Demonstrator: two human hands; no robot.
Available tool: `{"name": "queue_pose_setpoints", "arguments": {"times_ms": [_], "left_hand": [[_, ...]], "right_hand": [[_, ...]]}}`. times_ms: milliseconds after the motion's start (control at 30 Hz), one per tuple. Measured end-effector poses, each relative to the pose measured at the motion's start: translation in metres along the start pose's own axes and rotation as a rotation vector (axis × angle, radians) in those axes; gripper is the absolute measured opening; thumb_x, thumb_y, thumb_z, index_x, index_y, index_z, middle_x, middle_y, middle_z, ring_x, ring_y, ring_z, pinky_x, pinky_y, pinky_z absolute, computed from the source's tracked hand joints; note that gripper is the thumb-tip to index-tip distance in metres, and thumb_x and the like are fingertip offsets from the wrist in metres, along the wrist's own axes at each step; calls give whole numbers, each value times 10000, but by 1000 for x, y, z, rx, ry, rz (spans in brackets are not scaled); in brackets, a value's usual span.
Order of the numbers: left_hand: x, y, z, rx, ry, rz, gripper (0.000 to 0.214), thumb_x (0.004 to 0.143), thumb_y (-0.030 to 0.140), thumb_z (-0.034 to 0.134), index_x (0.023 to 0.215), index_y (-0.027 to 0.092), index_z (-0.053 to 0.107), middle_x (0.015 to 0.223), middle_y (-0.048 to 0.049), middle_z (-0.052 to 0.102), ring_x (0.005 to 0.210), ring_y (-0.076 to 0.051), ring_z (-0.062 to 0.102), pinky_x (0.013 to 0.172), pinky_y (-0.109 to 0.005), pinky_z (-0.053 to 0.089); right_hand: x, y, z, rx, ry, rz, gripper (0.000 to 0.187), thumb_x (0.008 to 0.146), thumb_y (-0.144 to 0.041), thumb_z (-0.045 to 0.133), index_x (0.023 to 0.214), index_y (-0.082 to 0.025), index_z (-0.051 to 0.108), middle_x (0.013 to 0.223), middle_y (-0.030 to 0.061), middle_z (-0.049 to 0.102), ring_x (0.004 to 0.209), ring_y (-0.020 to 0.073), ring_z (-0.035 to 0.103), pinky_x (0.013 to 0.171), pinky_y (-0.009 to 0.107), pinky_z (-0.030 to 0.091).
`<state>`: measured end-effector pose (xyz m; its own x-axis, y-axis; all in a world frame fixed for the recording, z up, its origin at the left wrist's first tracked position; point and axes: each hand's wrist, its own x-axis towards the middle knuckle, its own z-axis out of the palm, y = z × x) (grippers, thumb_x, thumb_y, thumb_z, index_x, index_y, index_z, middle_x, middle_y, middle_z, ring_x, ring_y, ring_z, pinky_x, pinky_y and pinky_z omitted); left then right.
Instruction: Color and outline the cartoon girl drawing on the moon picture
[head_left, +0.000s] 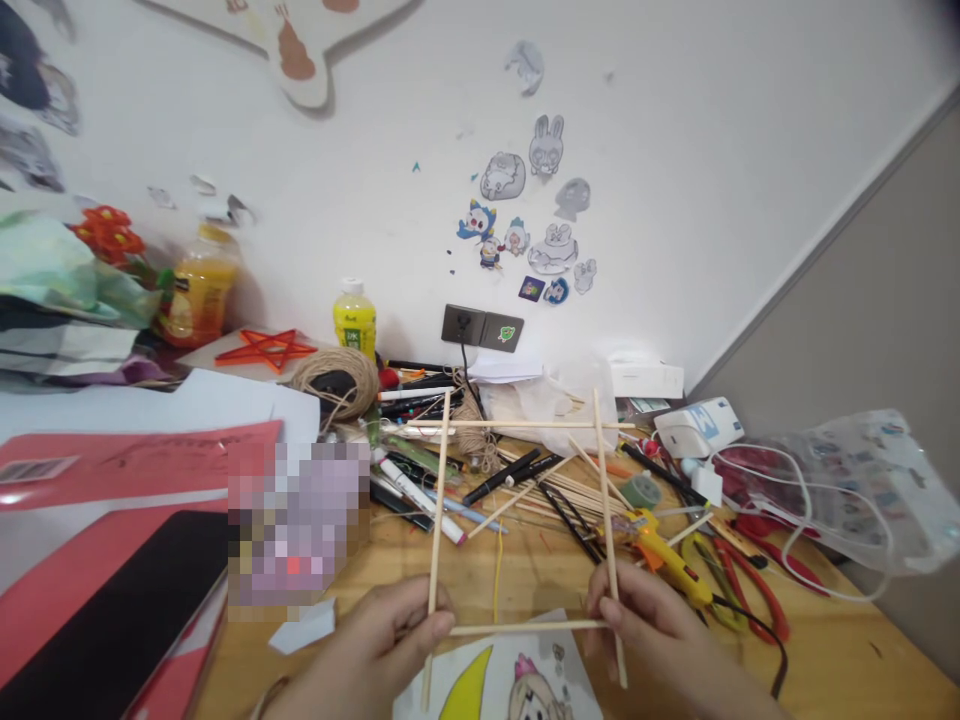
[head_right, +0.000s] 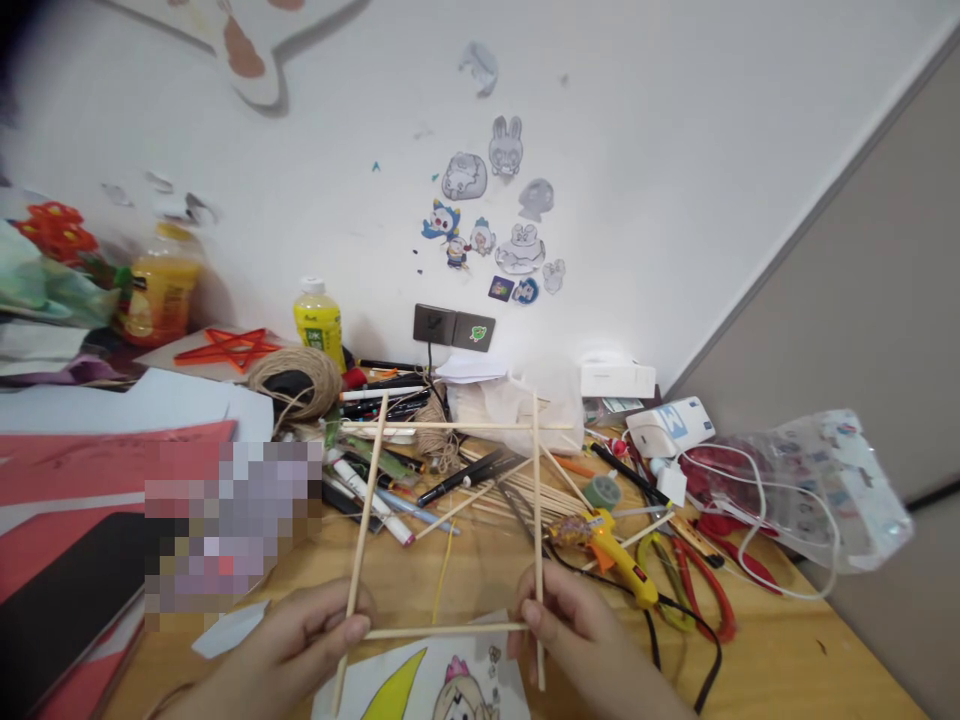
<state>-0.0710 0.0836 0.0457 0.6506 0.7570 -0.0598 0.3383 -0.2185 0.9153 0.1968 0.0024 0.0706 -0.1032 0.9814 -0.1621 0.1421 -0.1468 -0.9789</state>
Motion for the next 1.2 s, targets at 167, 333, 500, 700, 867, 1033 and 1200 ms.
{"name": "queue_pose_setpoints", "arguments": {"times_ms": [167, 333, 500, 700, 867, 1033, 1200], "left_hand": [[3, -10, 1, 17, 40, -53, 393, 822, 548, 384, 617, 212, 389, 590, 53, 345, 565, -122, 335, 539, -233, 300], [-2, -13, 1, 26, -133, -126, 332, 825, 504, 449, 764, 195, 557, 668, 37, 488, 625, -127, 419, 568, -214, 336], [-5, -14, -1, 160, -143, -207, 341, 859, 498, 440, 822, 198, 599, 777, 11, 592, 720, -151, 493, 644, -226, 370], [-1, -10, -3, 152, -159, -132, 375, 859, 509, 410, 780, 192, 594, 754, 6, 581, 707, -150, 483, 645, -224, 379], [-2, -17, -4, 94, -172, -149, 358, 863, 508, 421, 843, 198, 599, 776, 3, 564, 708, -152, 480, 651, -229, 395], [-3, -24, -4, 6, -179, -143, 352, 871, 543, 430, 895, 222, 573, 796, 8, 561, 719, -156, 501, 662, -234, 411], [1, -18, -3, 23, -131, -143, 369, 856, 546, 427, 790, 204, 549, 718, 13, 528, 683, -151, 486, 626, -228, 394]], "right_hand": [[9, 25, 0, 48, 28, -14, 409, 796, -574, 631, 795, -181, 516, 627, -9, 556, 513, 108, 498, 482, 210, 373], [11, 43, -7, 58, -1, -6, 388, 832, -564, 588, 818, -184, 513, 586, -22, 518, 476, 107, 463, 464, 221, 360], [8, 40, -5, -4, 11, -4, 406, 828, -575, 585, 809, -172, 540, 658, 15, 577, 559, 126, 519, 526, 230, 397], [7, 39, -7, 16, -5, 36, 427, 793, -601, 610, 808, -179, 549, 636, 4, 566, 543, 135, 532, 524, 237, 408], [3, 38, -19, 13, -4, 42, 461, 738, -613, 664, 819, -164, 601, 715, 43, 601, 632, 166, 568, 546, 246, 426], [2, 43, -16, 71, 42, 59, 416, 755, -570, 680, 802, -167, 591, 708, 48, 648, 636, 164, 583, 582, 252, 432], [7, 39, -7, 80, 46, 14, 446, 763, -609, 647, 746, -173, 555, 660, 30, 653, 573, 147, 580, 569, 247, 417]]}}
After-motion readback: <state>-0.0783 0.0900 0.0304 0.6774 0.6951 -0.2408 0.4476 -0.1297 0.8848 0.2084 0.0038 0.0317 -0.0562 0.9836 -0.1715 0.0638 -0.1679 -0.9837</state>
